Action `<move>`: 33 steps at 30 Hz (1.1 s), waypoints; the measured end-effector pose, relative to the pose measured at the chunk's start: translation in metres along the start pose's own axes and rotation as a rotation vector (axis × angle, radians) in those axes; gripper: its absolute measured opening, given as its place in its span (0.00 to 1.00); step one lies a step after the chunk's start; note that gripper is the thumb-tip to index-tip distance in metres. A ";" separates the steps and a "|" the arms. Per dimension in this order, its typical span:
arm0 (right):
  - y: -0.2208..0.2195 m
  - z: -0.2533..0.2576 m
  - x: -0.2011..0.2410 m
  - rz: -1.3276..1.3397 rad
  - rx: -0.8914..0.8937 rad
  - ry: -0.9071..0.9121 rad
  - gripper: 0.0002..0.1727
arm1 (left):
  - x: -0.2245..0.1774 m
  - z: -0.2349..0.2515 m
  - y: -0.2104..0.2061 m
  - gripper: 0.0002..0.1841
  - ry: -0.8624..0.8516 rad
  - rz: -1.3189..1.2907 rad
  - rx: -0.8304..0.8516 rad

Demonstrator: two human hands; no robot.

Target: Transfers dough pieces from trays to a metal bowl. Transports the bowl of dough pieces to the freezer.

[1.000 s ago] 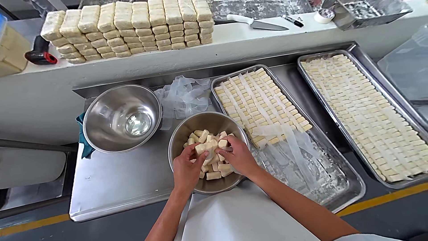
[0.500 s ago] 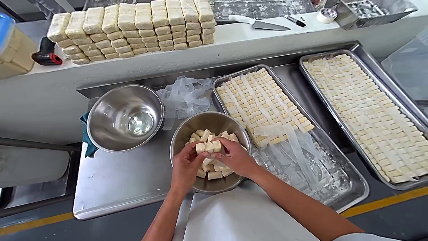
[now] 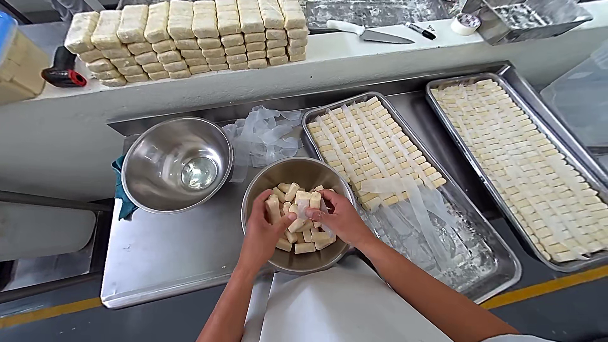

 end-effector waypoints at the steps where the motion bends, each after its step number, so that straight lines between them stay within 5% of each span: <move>1: 0.000 0.001 0.001 0.010 0.031 -0.002 0.22 | 0.001 0.000 -0.003 0.38 0.007 0.018 0.075; 7: -0.007 0.004 0.002 0.005 0.157 -0.012 0.19 | -0.006 0.000 -0.020 0.19 -0.061 -0.148 0.138; 13: -0.005 0.009 0.005 -0.105 0.204 0.022 0.21 | -0.011 0.001 -0.020 0.19 -0.021 -0.132 0.147; 28: -0.025 0.002 0.007 -0.444 -0.083 0.242 0.20 | -0.011 -0.003 -0.030 0.17 -0.239 0.162 -0.100; 33: -0.016 0.002 0.009 -0.183 0.003 0.167 0.20 | -0.016 -0.002 -0.019 0.16 -0.199 0.033 -0.013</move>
Point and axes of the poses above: each hand's wrist, its own z-axis towards the middle knuckle, its own y-axis out of the back of the hand, x = y × z, the point moved 2 cm from there along z, towards the middle knuckle, and after that the axes turned 1 degree about -z, right-handed, at the moved point
